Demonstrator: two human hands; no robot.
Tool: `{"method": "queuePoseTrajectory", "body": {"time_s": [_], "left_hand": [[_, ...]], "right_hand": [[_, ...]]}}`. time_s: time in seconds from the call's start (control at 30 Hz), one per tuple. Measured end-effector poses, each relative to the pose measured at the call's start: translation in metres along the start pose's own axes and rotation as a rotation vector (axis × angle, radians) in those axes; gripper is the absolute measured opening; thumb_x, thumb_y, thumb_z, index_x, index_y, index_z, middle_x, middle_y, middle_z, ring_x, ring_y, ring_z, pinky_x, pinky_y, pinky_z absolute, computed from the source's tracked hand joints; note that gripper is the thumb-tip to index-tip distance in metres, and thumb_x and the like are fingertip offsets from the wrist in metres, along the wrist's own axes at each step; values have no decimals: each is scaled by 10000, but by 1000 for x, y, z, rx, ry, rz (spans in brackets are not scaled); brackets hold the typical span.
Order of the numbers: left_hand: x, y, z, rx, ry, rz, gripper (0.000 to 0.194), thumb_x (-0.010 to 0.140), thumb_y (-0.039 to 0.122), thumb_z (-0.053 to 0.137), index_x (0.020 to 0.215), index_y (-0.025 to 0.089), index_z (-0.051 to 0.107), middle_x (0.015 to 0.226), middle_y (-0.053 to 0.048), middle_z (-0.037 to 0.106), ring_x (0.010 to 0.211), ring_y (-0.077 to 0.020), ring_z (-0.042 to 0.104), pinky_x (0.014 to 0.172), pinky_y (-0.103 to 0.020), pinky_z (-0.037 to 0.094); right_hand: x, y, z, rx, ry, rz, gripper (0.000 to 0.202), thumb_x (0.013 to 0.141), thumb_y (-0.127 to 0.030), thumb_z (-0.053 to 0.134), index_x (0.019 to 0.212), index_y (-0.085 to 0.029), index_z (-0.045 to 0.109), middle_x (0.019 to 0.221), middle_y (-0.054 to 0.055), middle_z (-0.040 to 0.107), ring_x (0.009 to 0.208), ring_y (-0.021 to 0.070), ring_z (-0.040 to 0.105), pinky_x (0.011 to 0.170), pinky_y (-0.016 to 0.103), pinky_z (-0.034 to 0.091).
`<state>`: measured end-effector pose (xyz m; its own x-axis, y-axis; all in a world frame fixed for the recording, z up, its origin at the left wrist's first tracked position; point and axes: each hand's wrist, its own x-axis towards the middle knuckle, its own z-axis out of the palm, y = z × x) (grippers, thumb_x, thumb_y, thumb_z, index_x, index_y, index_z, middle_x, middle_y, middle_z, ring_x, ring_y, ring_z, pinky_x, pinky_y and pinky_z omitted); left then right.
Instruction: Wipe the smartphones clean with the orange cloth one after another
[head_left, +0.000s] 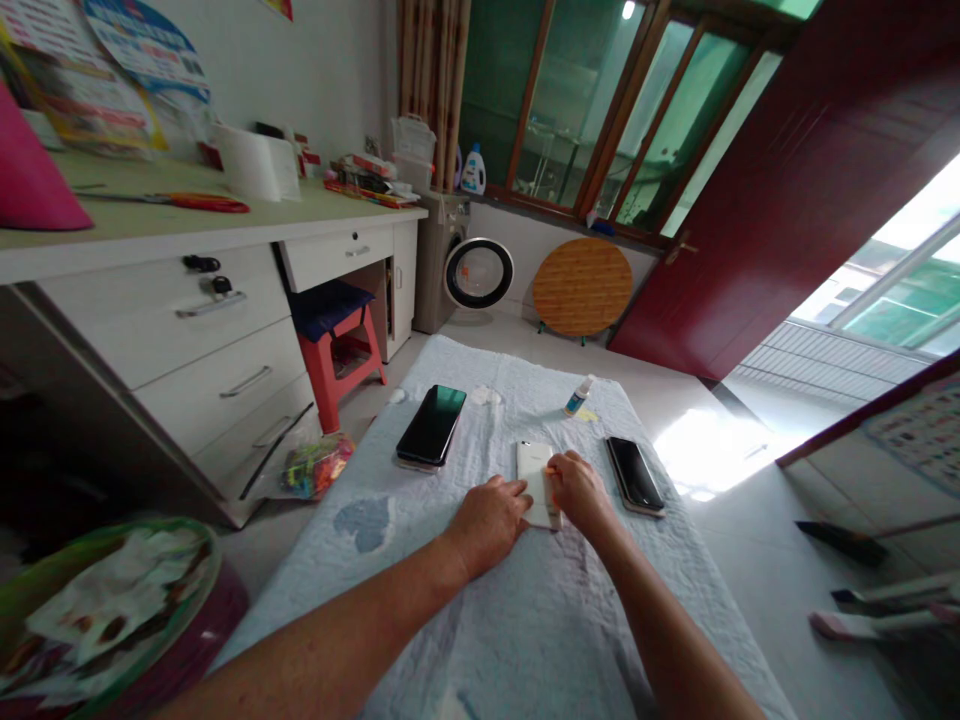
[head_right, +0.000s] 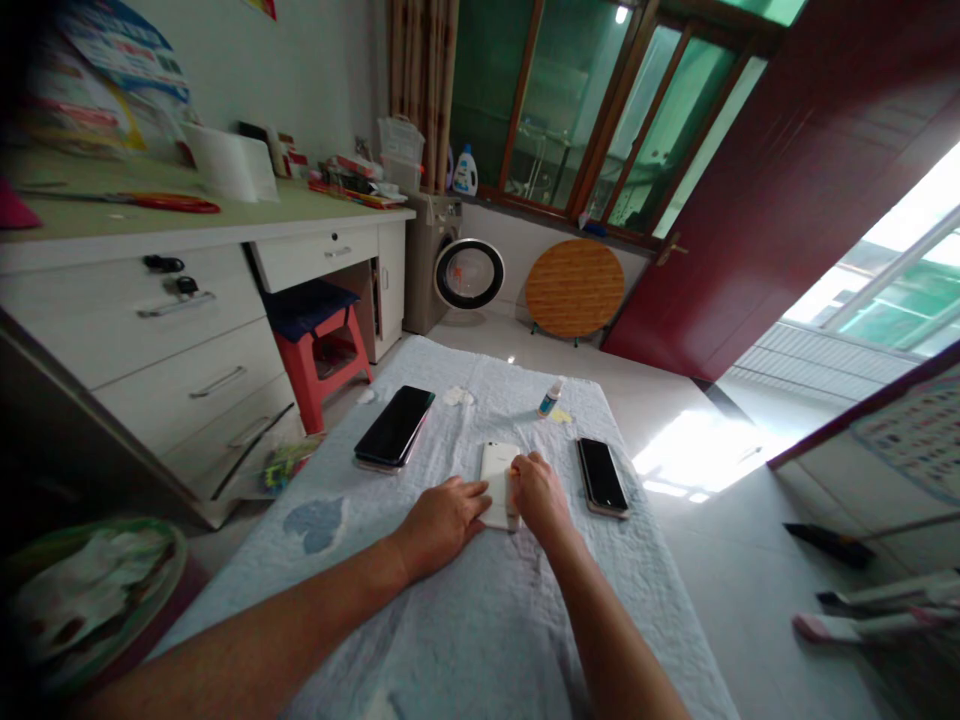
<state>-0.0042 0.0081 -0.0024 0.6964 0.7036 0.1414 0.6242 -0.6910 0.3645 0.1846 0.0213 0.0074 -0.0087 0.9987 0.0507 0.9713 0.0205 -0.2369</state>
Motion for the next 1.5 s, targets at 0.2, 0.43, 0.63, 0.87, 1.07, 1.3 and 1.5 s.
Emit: {"method": "queuePoseTrajectory", "body": {"time_s": [0.2,0.43,0.63,0.87,1.07,1.3,1.5], "left_hand": [[0,1,-2,9,-1,8,131,875,249,558,955,194,644,1175,-71,631,994,-239,577,866,-353,472],[0,-1,0,12,9,14,130,878,253,551,949,192,642,1205,-60,627,986,-234,577,854,-346,476],[-1,-1,-1,-20,12,8,173,871,255,559,1014,207,644,1195,-54,633,988,-241,576,868,-356,469],[-1,1,-3,-50,12,2,302,879,233,545,1178,228,584,1228,-35,623,1009,-231,578,902,-351,457],[0,-2,3,-10,37,24,168,877,244,559,1026,210,629,1153,-35,641,983,-227,579,891,-353,452],[0,-2,3,42,75,51,133,864,288,590,939,192,643,1149,-62,639,976,-240,553,866,-383,436],[-1,-2,1,28,110,73,151,856,296,611,966,198,646,1100,-66,653,1069,-247,523,946,-404,399]], "right_hand": [[35,8,8,-2,83,-6,279,915,-201,417,878,-156,689,847,55,584,737,128,513,653,225,317],[46,2,16,-25,103,-77,275,909,-186,442,850,-172,710,870,47,577,791,133,514,705,226,331],[19,-12,16,1,80,-220,261,919,-193,456,824,-185,699,850,34,568,791,128,522,723,217,356],[-25,-10,10,149,32,-300,275,940,-233,455,874,-194,719,805,27,552,721,116,527,664,214,380],[-14,-3,12,144,52,-248,268,926,-229,467,867,-206,727,831,27,574,752,118,540,684,214,380],[33,8,13,119,121,-97,267,902,-200,478,832,-179,734,819,27,573,736,110,536,689,200,365],[30,13,13,135,124,-111,257,897,-215,489,827,-179,734,805,22,561,723,107,538,684,199,362]]}}
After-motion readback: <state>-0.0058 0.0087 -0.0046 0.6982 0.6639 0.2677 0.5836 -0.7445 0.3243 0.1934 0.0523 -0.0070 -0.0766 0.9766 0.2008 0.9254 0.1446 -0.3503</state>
